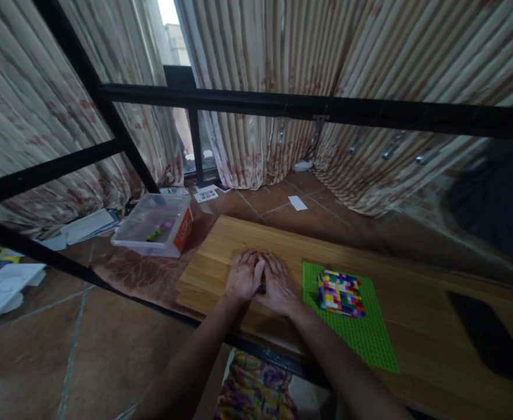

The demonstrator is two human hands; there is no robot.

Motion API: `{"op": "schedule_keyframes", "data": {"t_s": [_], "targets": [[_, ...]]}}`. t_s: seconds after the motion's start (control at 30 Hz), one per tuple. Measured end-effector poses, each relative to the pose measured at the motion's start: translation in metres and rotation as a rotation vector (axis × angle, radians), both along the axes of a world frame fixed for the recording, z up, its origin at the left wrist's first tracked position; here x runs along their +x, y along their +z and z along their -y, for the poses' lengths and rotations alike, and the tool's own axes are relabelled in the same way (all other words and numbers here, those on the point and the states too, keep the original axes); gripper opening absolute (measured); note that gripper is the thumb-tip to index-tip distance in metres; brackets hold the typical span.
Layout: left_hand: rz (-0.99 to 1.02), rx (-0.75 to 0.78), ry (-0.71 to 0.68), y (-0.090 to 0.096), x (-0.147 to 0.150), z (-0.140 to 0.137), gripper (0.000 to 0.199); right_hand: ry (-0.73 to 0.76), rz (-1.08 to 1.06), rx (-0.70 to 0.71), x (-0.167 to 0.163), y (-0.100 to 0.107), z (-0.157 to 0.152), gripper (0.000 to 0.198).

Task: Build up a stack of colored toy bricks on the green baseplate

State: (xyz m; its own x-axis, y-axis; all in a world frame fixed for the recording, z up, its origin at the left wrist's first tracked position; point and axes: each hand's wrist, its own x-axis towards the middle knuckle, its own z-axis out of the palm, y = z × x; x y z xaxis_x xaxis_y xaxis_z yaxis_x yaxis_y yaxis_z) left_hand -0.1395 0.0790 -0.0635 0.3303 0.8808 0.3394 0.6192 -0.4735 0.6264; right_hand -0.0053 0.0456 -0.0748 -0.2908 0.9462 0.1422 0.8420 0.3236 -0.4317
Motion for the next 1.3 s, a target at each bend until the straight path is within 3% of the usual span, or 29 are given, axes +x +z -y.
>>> {"op": "schedule_keyframes", "data": {"t_s": [0.33, 0.53, 0.73, 0.93, 1.07, 1.3], "targets": [[0.108, -0.077, -0.103, 0.001, 0.022, 0.022, 0.036, -0.07, -0.115, 0.103, 0.016, -0.003, 0.037, 0.078], [0.276, -0.133, -0.006, -0.001, 0.014, 0.027, 0.041, -0.133, -0.151, 0.09, 0.031, 0.016, 0.055, 0.083], [0.495, -0.165, 0.128, -0.005, 0.006, 0.029, 0.048, -0.362, -0.154, 0.107, 0.052, 0.024, 0.092, 0.05], [0.689, -0.19, 0.223, -0.011, -0.002, 0.05, 0.041, -0.397, -0.151, 0.119, 0.041, 0.018, 0.105, 0.034], [0.622, -0.156, 0.215, -0.017, -0.014, 0.07, 0.038, -0.45, -0.114, 0.083, 0.038, 0.015, 0.101, 0.031], [0.211, 0.016, 0.056, -0.013, -0.025, 0.095, 0.041, -0.482, -0.066, 0.013, 0.029, 0.013, 0.091, 0.022]]}}
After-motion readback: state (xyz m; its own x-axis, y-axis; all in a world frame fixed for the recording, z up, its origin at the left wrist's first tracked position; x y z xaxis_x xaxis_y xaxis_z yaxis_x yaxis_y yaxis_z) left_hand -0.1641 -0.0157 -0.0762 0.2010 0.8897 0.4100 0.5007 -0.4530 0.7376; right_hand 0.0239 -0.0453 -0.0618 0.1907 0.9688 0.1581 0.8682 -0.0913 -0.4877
